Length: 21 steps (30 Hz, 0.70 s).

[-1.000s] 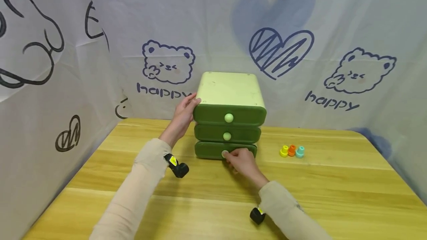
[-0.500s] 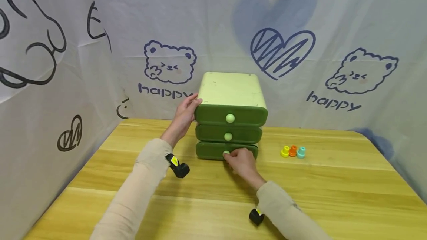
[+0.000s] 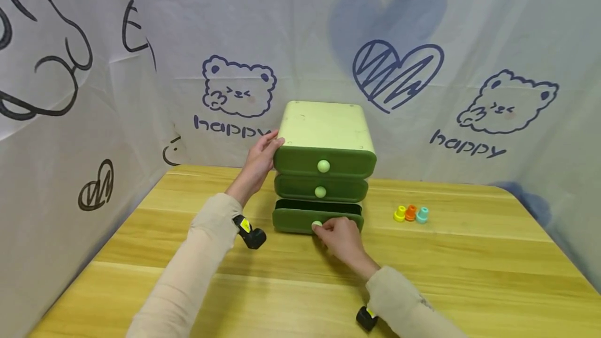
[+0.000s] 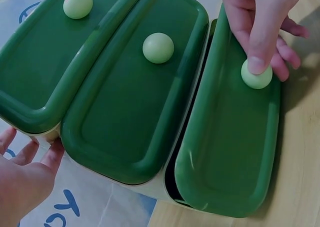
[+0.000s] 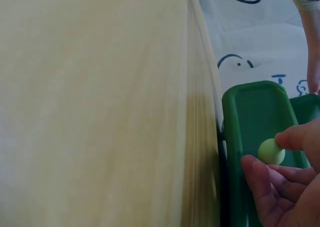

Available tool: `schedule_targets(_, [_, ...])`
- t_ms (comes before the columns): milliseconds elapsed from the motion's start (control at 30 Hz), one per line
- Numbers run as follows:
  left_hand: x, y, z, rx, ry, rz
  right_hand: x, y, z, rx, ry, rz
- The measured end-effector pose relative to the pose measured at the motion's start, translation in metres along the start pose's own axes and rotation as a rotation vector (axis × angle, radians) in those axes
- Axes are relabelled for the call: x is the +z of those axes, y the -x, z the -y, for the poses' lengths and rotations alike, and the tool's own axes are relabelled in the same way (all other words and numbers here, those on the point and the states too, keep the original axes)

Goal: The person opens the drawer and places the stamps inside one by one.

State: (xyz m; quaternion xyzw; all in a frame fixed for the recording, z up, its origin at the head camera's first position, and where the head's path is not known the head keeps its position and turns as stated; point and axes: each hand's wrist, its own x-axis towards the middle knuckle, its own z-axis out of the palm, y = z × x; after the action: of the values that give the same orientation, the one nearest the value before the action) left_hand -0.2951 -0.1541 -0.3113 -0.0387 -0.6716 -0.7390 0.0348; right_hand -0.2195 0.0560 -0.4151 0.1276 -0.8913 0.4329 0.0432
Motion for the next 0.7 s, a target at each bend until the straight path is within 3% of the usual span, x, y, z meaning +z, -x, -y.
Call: schedule_targets(700, [0.0,-0.002,0.0,-0.01,-0.019,-0.008,-0.005,0.037,0.01,-0.104,0.052,0.075])
